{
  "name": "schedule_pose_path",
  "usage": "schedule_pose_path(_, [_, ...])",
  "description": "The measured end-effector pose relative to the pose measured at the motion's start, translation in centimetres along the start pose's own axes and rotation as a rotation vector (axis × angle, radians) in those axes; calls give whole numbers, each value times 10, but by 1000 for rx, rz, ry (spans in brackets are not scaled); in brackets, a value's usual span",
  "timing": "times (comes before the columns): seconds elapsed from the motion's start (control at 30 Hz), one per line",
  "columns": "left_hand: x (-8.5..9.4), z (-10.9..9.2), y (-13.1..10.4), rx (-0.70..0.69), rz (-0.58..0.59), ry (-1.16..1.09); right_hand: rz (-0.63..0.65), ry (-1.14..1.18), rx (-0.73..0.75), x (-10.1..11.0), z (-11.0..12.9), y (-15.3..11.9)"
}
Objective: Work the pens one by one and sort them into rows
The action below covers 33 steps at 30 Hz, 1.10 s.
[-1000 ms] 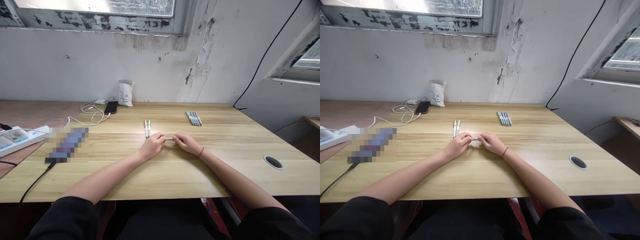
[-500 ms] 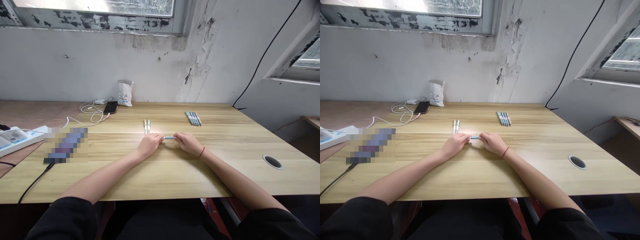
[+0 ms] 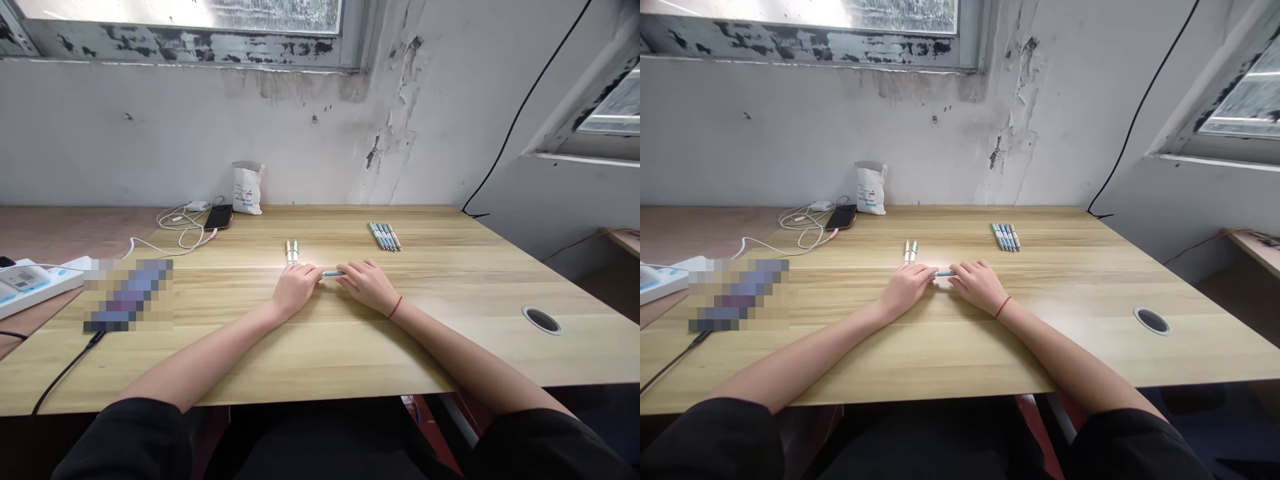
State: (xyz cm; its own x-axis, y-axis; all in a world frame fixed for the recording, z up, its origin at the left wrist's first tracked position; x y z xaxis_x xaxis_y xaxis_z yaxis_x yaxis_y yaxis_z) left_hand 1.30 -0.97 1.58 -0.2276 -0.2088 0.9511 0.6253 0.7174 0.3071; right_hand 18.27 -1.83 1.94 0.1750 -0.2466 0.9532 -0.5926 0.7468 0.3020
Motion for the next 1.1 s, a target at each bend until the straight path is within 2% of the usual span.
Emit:
schedule_pose_path(0.07, [-1,-1,0,-10,-10,-33,4,-122,58,3,4,1])
schedule_pose_path(0.13, [3,-3,0,-10,-79,-53,-9,-187,62,6,0,3])
schedule_pose_path(0.23, [12,1,-1,50,-237,-70,-119,-174,-70,12,-33,4])
schedule_pose_path(0.3, [15,6,-1,90,-278,-96,-204,-98,-237,14,-73,-3])
schedule_pose_path(0.37, [14,12,0,126,-266,-135,-248,-19,-492,12,-121,-18])
schedule_pose_path(0.47, [9,22,2,187,-222,-196,-140,38,-889,1,-183,-47])
schedule_pose_path(0.57, [5,29,5,225,-188,-254,21,20,-1094,-10,-210,-65])
schedule_pose_path(0.7, [1,29,5,210,-165,-283,82,3,-1065,-18,-211,-61])
schedule_pose_path(0.9, [-3,24,4,150,-108,-279,55,55,-930,-20,-208,-49])
schedule_pose_path(1.1, [1,34,7,208,-97,-226,8,73,-837,-22,-210,-44])
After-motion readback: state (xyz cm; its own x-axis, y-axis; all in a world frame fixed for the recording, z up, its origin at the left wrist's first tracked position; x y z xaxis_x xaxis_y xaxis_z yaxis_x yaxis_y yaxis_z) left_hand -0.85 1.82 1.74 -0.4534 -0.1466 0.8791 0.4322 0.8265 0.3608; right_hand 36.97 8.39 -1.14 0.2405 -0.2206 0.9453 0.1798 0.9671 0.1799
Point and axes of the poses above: each hand's wrist, its own y-axis towards the middle knuckle, its own x-axis out of the back of the hand, z = x × y, the point moved 4 cm from there along y, towards the middle knuckle, and after that the axes turned 13 degrees about z, right-handed, at the moved point
